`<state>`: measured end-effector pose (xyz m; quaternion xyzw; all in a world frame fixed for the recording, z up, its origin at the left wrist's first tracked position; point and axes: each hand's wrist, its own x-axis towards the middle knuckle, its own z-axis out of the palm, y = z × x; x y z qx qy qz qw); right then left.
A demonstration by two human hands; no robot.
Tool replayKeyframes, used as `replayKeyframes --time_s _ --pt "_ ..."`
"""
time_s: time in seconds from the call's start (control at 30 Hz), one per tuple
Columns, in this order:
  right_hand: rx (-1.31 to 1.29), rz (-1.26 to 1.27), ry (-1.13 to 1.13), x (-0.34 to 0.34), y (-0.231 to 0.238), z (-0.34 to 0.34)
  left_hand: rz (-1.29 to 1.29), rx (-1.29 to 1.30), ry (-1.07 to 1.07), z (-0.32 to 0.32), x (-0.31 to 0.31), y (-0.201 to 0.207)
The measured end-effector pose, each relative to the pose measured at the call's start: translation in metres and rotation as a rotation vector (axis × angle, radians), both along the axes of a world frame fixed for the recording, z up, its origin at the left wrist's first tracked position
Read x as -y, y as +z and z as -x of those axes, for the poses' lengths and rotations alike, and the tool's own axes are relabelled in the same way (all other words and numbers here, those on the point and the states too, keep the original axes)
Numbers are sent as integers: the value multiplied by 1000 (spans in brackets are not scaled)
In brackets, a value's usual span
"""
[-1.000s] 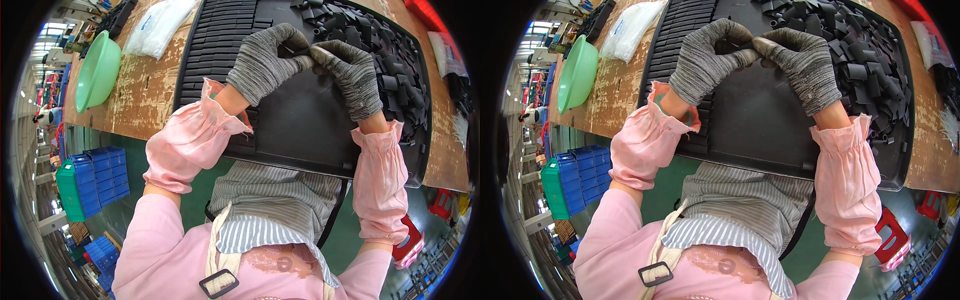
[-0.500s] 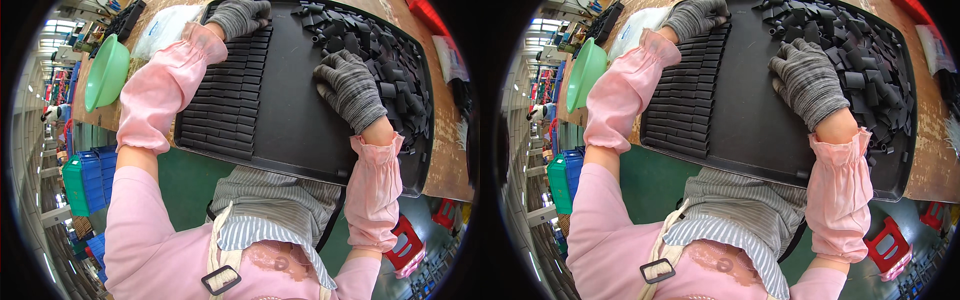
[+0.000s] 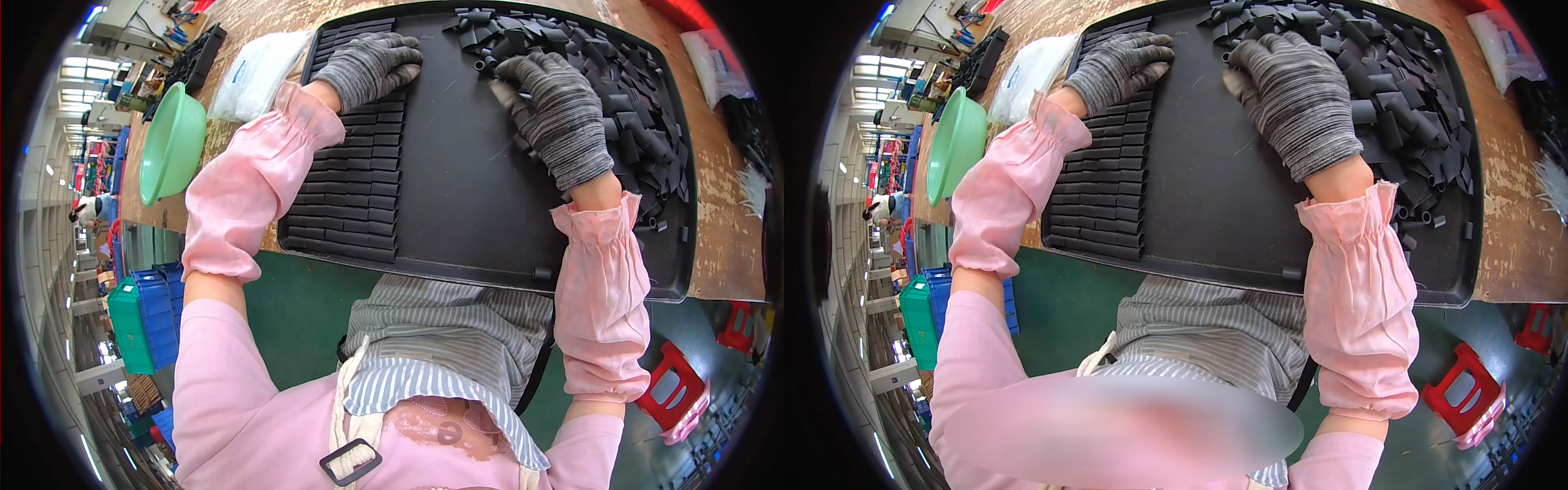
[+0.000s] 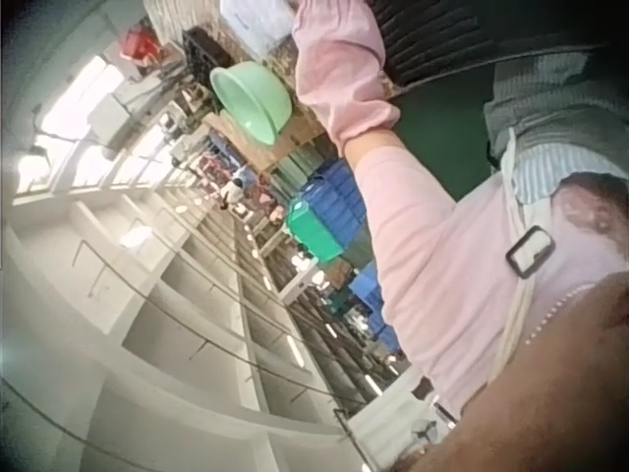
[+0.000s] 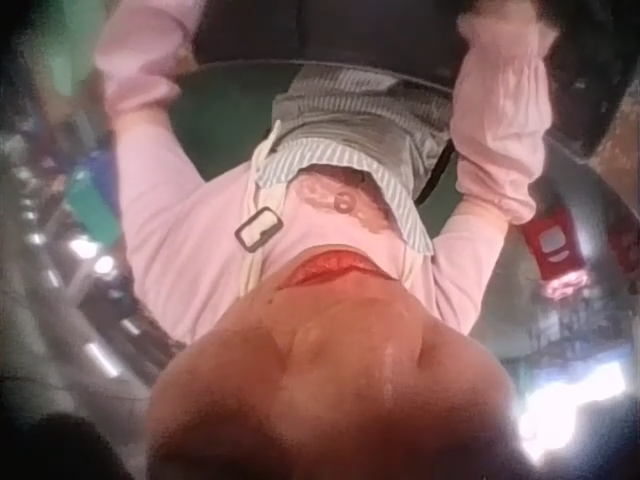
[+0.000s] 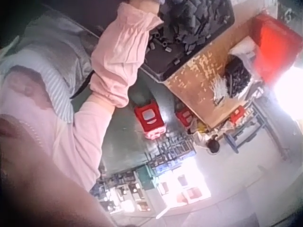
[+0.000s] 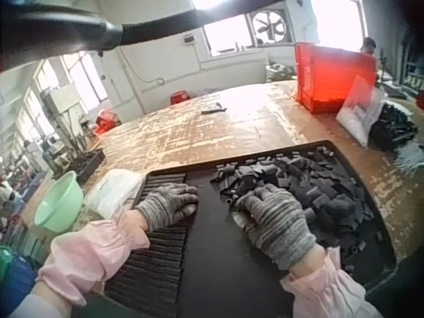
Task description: The person assembles or inspects small black plastic components on a tray by hand.
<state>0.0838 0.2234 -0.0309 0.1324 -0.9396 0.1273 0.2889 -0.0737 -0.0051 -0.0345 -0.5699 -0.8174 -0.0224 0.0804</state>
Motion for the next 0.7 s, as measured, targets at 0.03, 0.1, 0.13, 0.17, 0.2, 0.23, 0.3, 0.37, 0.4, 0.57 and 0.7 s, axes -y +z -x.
replayKeyframes --time_s 0.03,0.1,0.13,0.17,0.2,0.23,0.3,0.37,0.4,0.57,0.7 --pt "-19 135 -42 -3 2 -1 8 -80 -1 -4 -1 2" --pt "-58 330 -82 -12 5 -1 -67 -79 -27 -10 -9 2" --pt "-63 327 -84 -13 7 -1 -136 -75 -48 -13 -13 4" --pt "-66 494 -67 -14 9 -2 -184 30 -51 -17 -20 4" --pt "-69 659 -49 -14 11 -3 -187 27 -54 -21 -28 4" --pt "-93 675 -63 -17 12 -5 -162 81 19 -27 -42 6" --pt "-77 717 -86 -22 6 -5 -144 66 111 -41 -65 9" --pt "-16 855 -85 -23 6 -4 -165 269 107 -33 -74 3" --pt "-18 847 -91 -25 3 -3 -176 476 106 -28 -79 -2" --pt "-47 781 -88 -24 4 -1 -284 437 221 16 -88 -5" --pt "-76 714 -38 -7 6 9 -188 236 115 29 -71 -10"
